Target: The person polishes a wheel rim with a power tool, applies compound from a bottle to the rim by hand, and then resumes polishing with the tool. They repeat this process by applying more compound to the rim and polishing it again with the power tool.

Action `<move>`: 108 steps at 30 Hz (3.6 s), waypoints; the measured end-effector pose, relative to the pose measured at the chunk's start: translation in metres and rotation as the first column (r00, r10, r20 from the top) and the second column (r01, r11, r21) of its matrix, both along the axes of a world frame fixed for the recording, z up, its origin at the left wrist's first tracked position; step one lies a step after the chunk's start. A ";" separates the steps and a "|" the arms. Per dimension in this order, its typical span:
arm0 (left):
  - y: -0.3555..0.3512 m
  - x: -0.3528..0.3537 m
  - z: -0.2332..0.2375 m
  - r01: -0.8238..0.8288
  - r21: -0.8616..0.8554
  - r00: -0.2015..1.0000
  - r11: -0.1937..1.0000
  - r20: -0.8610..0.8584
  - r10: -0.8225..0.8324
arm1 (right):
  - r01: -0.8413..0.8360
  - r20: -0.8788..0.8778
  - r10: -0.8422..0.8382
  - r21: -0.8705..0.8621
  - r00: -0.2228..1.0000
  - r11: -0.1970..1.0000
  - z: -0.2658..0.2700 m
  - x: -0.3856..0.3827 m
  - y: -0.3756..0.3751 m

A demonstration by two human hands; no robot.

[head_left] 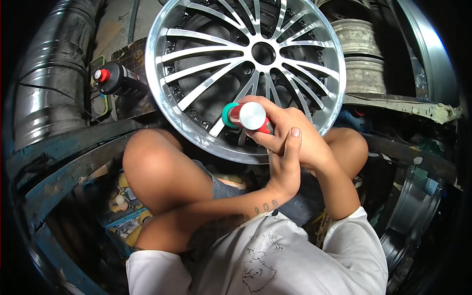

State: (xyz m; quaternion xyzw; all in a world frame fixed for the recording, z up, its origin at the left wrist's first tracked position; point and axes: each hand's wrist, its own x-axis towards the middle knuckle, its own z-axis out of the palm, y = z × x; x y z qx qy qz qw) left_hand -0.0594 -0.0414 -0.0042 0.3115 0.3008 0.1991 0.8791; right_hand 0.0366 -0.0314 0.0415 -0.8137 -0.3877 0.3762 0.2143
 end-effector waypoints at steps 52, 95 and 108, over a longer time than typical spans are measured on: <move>0.457 -0.044 -0.095 0.868 0.321 0.195 0.379 -0.922 0.333 | -0.063 0.046 0.082 -0.317 0.996 0.946 0.056 -0.134 -0.278; 0.232 0.055 0.061 -0.230 0.082 0.919 0.970 0.347 0.189 | 0.129 0.028 -0.241 0.783 0.970 0.609 0.007 0.004 0.015; 0.256 0.042 0.059 -0.432 0.366 0.886 0.824 0.342 0.313 | 0.729 -0.933 0.350 0.293 0.078 0.619 -0.013 -0.006 -0.005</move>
